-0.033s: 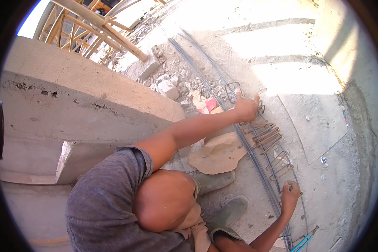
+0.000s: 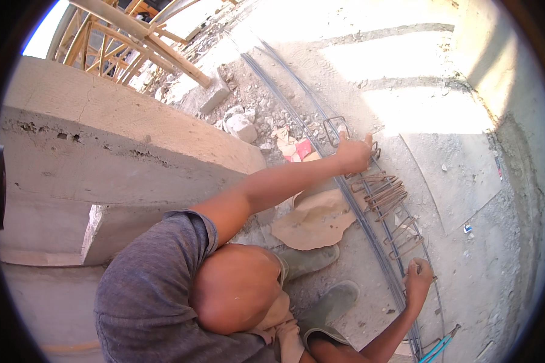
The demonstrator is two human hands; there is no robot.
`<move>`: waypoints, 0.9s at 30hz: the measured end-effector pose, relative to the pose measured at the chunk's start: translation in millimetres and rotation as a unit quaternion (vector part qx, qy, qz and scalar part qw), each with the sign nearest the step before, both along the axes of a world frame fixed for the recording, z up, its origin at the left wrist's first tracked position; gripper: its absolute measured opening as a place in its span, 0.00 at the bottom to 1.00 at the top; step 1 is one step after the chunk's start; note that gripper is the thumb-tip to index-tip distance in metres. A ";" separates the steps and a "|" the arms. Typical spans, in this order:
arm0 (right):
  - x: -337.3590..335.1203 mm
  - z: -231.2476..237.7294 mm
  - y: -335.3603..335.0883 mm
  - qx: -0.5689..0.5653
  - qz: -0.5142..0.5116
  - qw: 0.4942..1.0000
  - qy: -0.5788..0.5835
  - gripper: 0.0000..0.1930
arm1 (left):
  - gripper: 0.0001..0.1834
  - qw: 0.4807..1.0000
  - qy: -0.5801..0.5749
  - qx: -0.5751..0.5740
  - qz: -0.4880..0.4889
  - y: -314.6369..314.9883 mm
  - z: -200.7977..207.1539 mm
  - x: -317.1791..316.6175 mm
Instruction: The person assembles a steel reinforcement cage by wrapping and twisting wire around rebar intersections using pliers and their hands.
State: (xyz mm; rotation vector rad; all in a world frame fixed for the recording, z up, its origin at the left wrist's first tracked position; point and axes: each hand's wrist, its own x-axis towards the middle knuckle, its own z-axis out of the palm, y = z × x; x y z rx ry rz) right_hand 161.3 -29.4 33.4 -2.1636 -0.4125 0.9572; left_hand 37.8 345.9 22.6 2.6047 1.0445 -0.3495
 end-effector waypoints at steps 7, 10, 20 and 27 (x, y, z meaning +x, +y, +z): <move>-1.2 6.6 5.0 -0.006 0.002 1.000 0.021 0.11 | 0.25 0.996 -0.019 0.080 0.026 113.2 15.8 -26.2; 0.8 5.7 -5.6 -0.011 -0.008 0.999 0.031 0.11 | 0.48 0.995 0.083 0.045 0.020 163.4 40.1 -23.9; -3.7 -0.2 -4.1 0.019 -0.055 0.997 0.045 0.13 | 0.48 0.992 0.072 -0.102 0.012 158.7 17.9 -3.7; -13.3 -5.7 16.6 0.027 -0.025 0.997 0.067 0.14 | 0.17 0.987 0.092 -0.027 -0.132 202.2 -19.1 -47.2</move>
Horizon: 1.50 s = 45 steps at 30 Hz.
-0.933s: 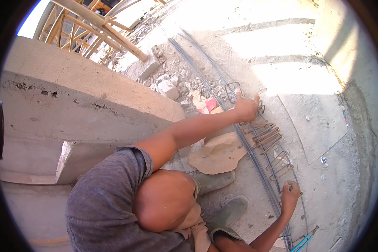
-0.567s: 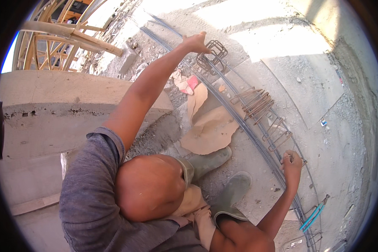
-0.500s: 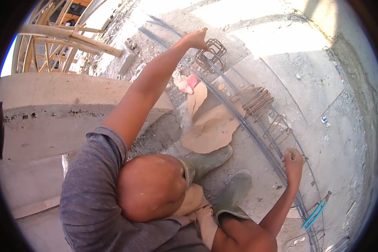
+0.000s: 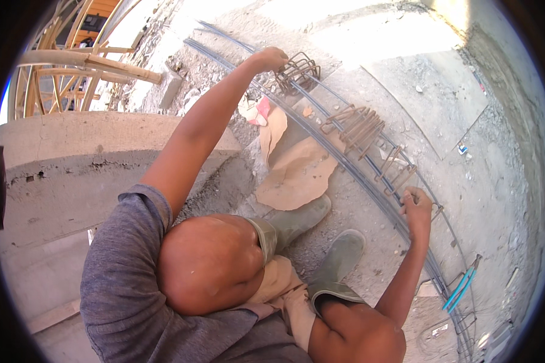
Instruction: The person assembles a steel reinforcement cage by wrapping and twisting wire around rebar intersections using pliers and their hands.
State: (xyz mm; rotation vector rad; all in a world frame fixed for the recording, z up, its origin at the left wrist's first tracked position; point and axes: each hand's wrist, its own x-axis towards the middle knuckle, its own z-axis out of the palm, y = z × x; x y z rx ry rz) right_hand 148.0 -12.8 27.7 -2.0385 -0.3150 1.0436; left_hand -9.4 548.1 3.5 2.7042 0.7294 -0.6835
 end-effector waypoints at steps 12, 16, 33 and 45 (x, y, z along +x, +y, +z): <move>5.0 3.8 -10.6 0.004 -0.004 1.000 0.002 0.16 | 0.14 0.872 -0.201 -0.261 0.363 -5.9 30.8 -43.4; 5.6 -3.3 -5.9 0.007 0.007 1.000 0.014 0.15 | 0.16 0.966 -0.088 -0.080 0.228 19.8 22.2 -82.2; 6.9 -6.5 -11.1 0.003 0.003 1.000 0.008 0.15 | 0.16 0.972 -0.081 0.109 0.192 0.0 11.7 -41.1; 7.3 -8.5 -1.1 -0.003 0.017 1.000 0.005 0.15 | 0.68 0.985 0.002 0.087 0.152 -73.0 42.2 12.3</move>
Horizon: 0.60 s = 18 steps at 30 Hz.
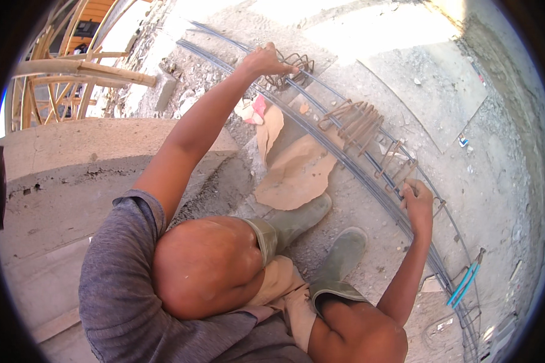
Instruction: The person assembles a steel reinforcement cage by wrapping and twisting wire around rebar intersections using pliers and their hands.
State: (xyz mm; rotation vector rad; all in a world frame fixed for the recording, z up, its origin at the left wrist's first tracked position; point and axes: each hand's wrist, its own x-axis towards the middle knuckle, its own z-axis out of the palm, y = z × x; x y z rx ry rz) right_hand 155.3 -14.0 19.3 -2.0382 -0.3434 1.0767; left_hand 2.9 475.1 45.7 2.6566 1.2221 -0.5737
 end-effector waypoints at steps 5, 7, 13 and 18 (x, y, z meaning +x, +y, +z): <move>-1.2 0.4 -5.8 0.003 -0.013 1.000 0.005 0.15 | 0.76 0.997 0.047 0.057 -0.028 -1.1 -3.7 7.0; -1.9 1.8 -3.6 0.004 -0.008 1.000 0.011 0.15 | 0.75 0.998 0.051 0.028 -0.014 7.1 -4.6 3.2; -1.1 -1.6 -6.5 0.008 -0.013 1.000 -0.002 0.15 | 0.57 1.000 -0.005 -0.006 -0.008 4.3 -7.6 9.7; -0.7 -1.5 -6.2 0.007 -0.009 1.000 -0.002 0.15 | 0.35 0.997 -0.069 -0.035 -0.020 0.8 -18.1 9.7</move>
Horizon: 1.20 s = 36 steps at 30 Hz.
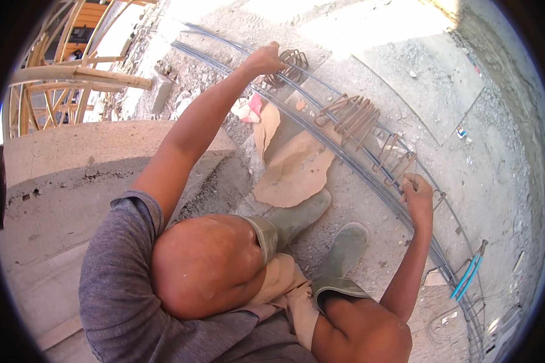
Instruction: The person assembles a steel reinforcement cage by wrapping and twisting wire around rebar intersections using pliers and their hands.
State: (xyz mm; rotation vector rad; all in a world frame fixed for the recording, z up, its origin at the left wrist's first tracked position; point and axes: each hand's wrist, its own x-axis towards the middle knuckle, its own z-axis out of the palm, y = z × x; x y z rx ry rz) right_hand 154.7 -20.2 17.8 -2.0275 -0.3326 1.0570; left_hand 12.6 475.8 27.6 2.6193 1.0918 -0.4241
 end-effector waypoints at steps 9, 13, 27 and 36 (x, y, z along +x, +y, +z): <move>-3.4 -2.4 1.4 -0.007 0.017 0.999 -0.031 0.14 | 0.27 0.987 -0.072 0.100 0.103 59.4 -3.9 -38.2; -4.3 -4.6 1.9 -0.009 0.013 1.000 -0.025 0.14 | 0.20 0.992 -0.055 0.098 0.061 99.3 -1.3 -69.8; 2.6 -7.4 0.1 -0.012 0.001 0.999 -0.045 0.14 | 0.54 0.980 -0.050 -0.186 -0.042 -103.7 3.6 48.1; -9.9 -13.4 26.4 0.018 -0.049 0.999 0.005 0.13 | 0.47 0.979 -0.054 -0.197 0.008 -161.9 -4.5 66.2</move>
